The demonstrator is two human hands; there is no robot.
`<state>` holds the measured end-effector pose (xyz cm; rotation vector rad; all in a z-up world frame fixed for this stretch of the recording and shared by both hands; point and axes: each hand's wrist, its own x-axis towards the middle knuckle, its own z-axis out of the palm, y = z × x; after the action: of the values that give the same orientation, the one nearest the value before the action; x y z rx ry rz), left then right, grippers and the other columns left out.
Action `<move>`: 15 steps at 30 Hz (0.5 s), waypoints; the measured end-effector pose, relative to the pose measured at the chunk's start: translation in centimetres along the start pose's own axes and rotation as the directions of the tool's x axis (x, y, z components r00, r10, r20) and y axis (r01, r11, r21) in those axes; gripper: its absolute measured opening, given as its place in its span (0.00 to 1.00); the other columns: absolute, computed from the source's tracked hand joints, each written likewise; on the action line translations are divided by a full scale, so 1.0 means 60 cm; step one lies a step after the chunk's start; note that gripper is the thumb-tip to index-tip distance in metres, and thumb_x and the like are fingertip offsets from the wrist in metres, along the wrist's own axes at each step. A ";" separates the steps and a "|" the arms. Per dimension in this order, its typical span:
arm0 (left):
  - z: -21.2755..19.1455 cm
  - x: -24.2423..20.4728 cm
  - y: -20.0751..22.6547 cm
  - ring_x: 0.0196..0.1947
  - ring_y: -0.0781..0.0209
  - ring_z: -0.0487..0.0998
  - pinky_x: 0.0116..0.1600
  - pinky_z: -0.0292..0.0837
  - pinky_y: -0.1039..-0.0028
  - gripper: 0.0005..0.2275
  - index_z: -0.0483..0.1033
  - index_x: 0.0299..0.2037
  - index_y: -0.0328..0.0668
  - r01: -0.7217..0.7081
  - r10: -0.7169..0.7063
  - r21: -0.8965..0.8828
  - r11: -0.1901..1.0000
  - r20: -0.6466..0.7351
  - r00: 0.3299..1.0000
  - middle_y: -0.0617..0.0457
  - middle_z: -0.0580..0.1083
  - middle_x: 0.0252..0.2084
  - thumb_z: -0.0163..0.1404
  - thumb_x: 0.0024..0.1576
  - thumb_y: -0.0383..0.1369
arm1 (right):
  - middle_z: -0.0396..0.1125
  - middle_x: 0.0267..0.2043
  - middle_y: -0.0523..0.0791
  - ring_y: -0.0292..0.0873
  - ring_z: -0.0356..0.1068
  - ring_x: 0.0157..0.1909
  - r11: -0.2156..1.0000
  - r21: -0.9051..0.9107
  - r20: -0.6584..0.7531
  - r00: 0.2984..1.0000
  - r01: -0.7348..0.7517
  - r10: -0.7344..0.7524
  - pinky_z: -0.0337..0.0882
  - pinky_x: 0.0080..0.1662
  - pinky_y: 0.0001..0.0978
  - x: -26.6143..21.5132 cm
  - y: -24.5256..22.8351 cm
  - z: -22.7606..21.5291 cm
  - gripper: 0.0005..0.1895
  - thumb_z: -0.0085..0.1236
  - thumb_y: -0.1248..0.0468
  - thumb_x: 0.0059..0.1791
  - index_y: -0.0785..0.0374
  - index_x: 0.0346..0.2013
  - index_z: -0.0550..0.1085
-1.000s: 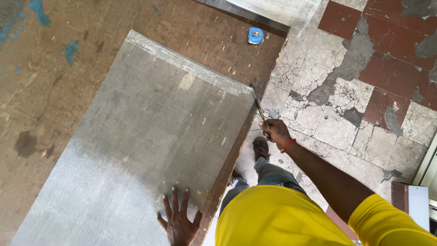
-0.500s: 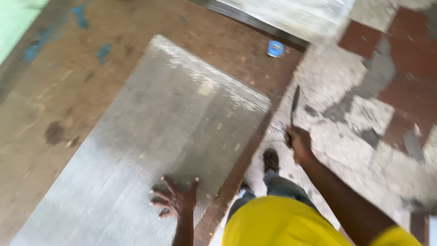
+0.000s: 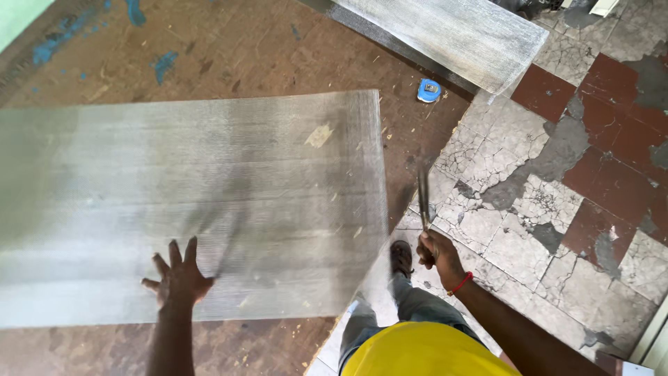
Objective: The person uses shears to cut a sheet of metal mesh on a wooden workbench. They trim the edges and then fold the mesh in half, pressing down along the fold line to flatten it.
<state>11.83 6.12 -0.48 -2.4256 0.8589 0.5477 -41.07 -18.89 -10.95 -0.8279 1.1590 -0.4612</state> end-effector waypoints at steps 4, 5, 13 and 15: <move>-0.002 -0.075 0.174 0.77 0.32 0.28 0.64 0.37 0.20 0.46 0.38 0.76 0.70 -0.021 -0.005 -0.194 0.981 -0.135 0.991 0.55 0.30 0.80 0.48 0.50 0.65 | 0.62 0.20 0.41 0.38 0.62 0.21 0.993 -0.078 0.065 0.993 -0.090 0.096 0.61 0.27 0.29 -0.019 -0.006 0.006 0.21 0.51 0.46 0.51 0.61 0.29 0.69; 0.001 -0.105 0.240 0.77 0.29 0.28 0.64 0.36 0.17 0.47 0.38 0.77 0.66 -0.054 0.015 -0.222 0.974 -0.175 0.985 0.51 0.30 0.80 0.48 0.51 0.67 | 0.62 0.20 0.41 0.38 0.62 0.21 0.992 -0.085 0.078 0.992 -0.088 0.095 0.61 0.27 0.29 -0.013 -0.010 0.014 0.21 0.51 0.46 0.51 0.61 0.28 0.70; -0.006 -0.196 0.350 0.78 0.32 0.27 0.65 0.35 0.18 0.58 0.35 0.77 0.69 -0.058 0.028 -0.369 0.927 -0.087 0.996 0.48 0.28 0.80 0.53 0.38 0.75 | 0.63 0.20 0.42 0.38 0.63 0.21 0.981 -0.130 0.136 0.977 -0.146 0.163 0.62 0.26 0.29 0.029 -0.002 -0.012 0.21 0.51 0.46 0.52 0.61 0.29 0.70; 0.001 -0.200 0.317 0.77 0.32 0.27 0.65 0.35 0.18 0.59 0.34 0.76 0.70 -0.074 0.053 -0.350 0.934 -0.070 0.996 0.49 0.28 0.80 0.53 0.36 0.75 | 0.63 0.20 0.42 0.38 0.63 0.20 0.981 -0.147 0.160 0.976 -0.128 0.151 0.62 0.26 0.29 0.043 0.005 -0.026 0.21 0.51 0.46 0.52 0.61 0.29 0.70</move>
<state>-9.49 -1.09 -0.47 -2.7570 0.9329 0.7098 -41.64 -21.03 -13.05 -0.8788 1.0899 -0.1922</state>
